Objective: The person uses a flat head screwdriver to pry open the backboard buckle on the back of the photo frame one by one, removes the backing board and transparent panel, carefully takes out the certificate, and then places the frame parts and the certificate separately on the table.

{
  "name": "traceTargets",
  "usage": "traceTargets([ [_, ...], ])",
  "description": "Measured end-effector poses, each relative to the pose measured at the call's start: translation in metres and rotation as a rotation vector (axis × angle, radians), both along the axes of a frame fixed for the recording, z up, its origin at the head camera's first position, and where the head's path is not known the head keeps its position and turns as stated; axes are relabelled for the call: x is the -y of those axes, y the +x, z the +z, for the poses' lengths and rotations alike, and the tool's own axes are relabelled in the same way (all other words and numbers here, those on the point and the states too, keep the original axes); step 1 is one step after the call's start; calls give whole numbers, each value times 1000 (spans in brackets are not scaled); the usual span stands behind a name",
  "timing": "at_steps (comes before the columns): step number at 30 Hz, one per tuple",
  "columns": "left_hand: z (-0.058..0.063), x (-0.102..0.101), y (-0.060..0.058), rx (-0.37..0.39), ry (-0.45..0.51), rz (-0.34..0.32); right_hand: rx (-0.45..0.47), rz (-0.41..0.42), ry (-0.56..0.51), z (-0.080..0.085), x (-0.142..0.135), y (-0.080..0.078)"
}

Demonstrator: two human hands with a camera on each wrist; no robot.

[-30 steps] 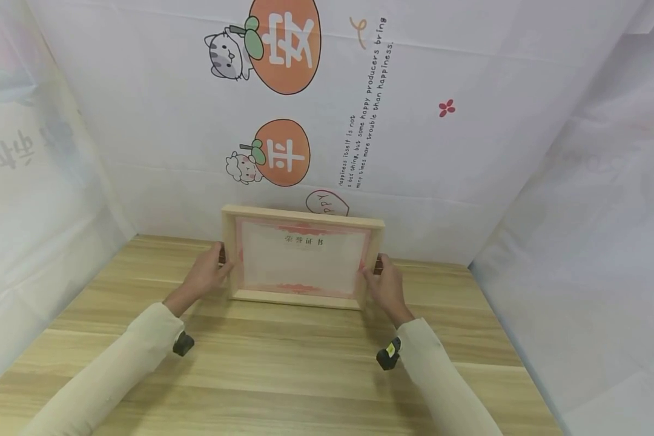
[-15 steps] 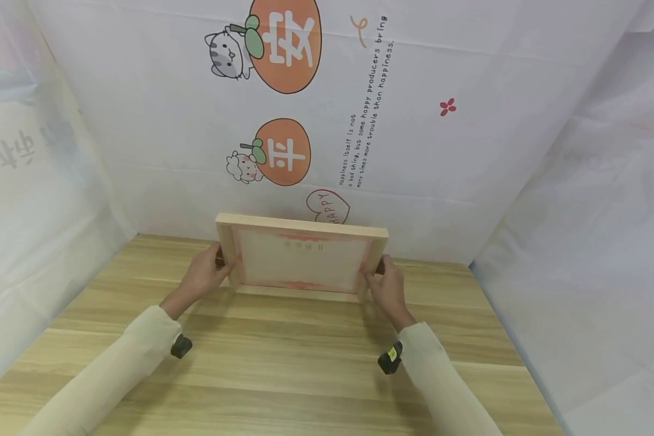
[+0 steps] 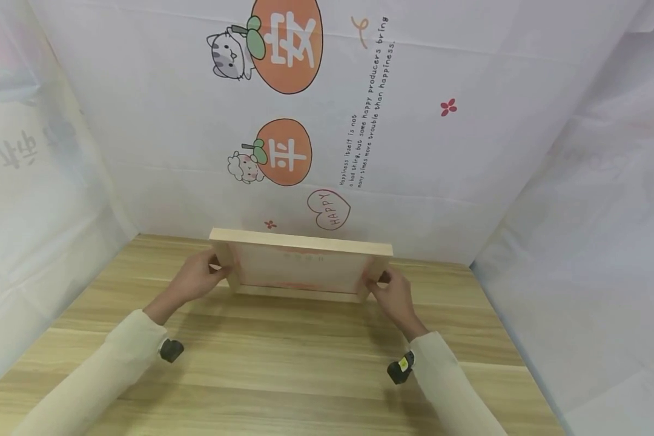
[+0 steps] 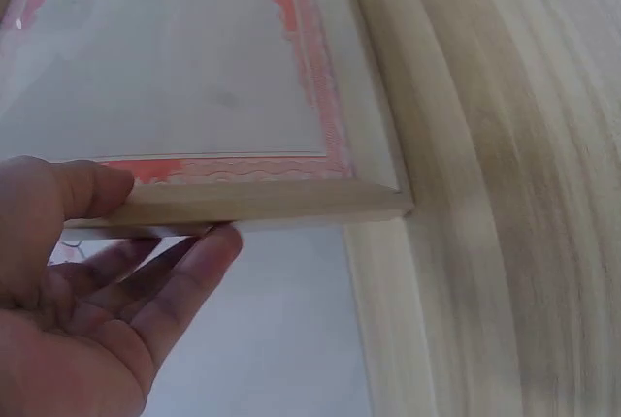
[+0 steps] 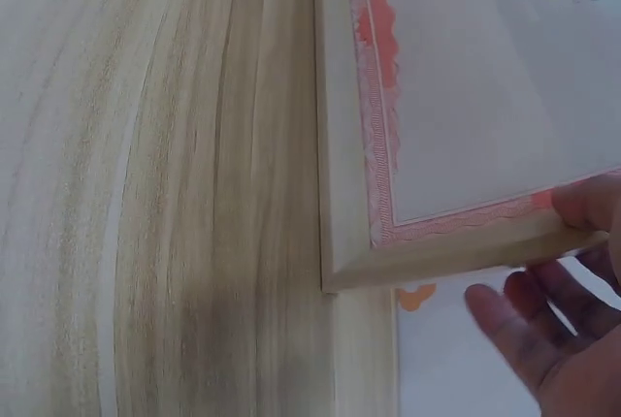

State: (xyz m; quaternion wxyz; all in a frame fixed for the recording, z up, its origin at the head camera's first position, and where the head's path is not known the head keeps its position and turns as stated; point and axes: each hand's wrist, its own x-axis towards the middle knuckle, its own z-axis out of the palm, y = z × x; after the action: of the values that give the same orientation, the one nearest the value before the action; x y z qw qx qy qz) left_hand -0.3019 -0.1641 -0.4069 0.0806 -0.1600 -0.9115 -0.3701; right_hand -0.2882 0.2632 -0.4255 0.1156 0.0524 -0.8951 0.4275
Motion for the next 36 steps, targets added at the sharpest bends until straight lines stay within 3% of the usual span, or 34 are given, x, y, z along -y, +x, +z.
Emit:
traceTargets([
  [10, 3, 9, 9, 96, 55, -53, 70, 58, -23, 5, -5, 7],
  [14, 2, 8, 12, 93, 66, -59, 74, 50, 5, 4, -6, 8],
  [24, -3, 6, 13, 50, 88, -25, 21, 46, 43, 4, -6, 10],
  [36, -19, 5, 16, -71, 89, -50, -149, 82, 129, -8, -6, 13],
])
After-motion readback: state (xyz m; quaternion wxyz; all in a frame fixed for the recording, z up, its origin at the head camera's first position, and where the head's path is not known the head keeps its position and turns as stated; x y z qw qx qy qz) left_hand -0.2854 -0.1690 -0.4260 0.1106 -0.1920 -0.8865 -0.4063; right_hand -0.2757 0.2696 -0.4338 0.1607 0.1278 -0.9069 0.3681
